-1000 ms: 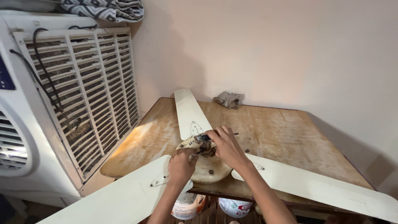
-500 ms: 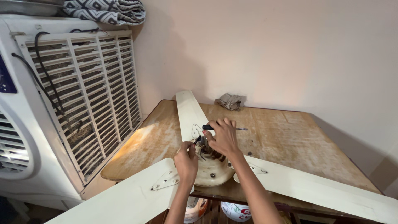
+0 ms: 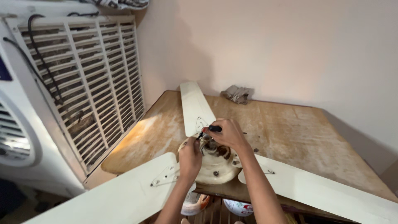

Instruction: The person uses a screwdriver to tighten screws on the central hub of a ceiling fan placed on a table. They then apply a substance from a small tube to the fan's motor area.

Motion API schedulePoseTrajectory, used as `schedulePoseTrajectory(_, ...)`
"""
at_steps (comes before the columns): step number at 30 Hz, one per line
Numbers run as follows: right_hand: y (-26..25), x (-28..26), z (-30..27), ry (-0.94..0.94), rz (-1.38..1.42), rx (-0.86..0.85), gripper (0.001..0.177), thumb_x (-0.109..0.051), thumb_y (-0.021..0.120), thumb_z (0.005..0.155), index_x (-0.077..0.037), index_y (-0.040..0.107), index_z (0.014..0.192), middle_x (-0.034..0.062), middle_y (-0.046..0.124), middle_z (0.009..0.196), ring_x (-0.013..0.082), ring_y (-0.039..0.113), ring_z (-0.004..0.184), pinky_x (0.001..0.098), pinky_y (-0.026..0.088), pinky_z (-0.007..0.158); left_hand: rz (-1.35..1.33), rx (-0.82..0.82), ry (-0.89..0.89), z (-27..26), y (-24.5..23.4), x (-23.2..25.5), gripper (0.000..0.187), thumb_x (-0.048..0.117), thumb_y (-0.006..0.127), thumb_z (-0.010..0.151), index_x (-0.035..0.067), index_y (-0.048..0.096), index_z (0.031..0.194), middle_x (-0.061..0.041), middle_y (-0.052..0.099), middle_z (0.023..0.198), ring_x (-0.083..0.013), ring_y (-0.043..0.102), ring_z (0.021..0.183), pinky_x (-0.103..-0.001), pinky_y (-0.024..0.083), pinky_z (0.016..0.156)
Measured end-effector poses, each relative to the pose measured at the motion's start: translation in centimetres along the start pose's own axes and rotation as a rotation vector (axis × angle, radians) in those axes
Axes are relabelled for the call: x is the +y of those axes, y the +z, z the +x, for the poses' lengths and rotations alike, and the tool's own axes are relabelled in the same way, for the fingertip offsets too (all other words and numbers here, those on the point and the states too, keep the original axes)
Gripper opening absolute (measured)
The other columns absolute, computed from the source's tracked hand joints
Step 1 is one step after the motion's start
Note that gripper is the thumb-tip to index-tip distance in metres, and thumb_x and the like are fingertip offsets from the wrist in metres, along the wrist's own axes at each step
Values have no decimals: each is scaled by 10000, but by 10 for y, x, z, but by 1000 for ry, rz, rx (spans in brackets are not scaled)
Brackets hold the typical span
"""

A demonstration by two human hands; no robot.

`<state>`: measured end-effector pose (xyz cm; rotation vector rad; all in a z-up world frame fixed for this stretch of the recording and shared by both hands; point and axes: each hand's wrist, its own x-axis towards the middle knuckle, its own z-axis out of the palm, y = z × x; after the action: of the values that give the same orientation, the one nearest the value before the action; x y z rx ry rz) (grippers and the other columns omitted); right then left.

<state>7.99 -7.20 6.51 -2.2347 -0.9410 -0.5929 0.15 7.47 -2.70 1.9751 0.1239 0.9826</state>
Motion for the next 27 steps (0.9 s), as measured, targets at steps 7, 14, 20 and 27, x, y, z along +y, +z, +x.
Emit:
schedulePoseTrajectory(7, -10, 5, -7, -71, 16, -46, 260, -338, 830, 773, -97, 854, 868, 94, 803, 880, 260, 754, 755, 359, 573, 751, 327, -335, 116, 62, 17, -39, 184, 155, 605, 917, 30, 740, 921, -252, 714, 869, -428, 707, 867, -520, 554, 833)
schedulePoseTrajectory(14, -26, -2, -25, -70, -78, 339, 264, -311, 839, 824, -71, 792, 923, 96, 763, 908, 261, 735, 751, 380, 578, 654, 529, -901, 314, 111, -27, -29, 252, 183, 642, 848, 124, 794, 1040, -161, 750, 994, -360, 707, 984, -468, 557, 878)
schedulePoseTrajectory(20, -25, 13, -33, -308, 69, 610, 384, -413, 673, 1068, -37, 740, 1029, 83, 682, 994, 310, 670, 875, 384, 538, 758, 404, -793, 294, 81, -60, 3, 554, 438, 739, 869, 93, 633, 1289, -158, 723, 1154, -318, 721, 1034, -438, 555, 921)
schedulePoseTrajectory(27, -5, 49, -42, -209, 450, 649, 713, -665, 477, 996, -19, 672, 768, 42, 586, 656, 126, 547, 545, 288, 385, 541, 104, -683, 337, 52, -42, 7, 723, 420, 769, 853, -19, 482, 1350, -287, 659, 1197, -418, 658, 1128, -473, 528, 980)
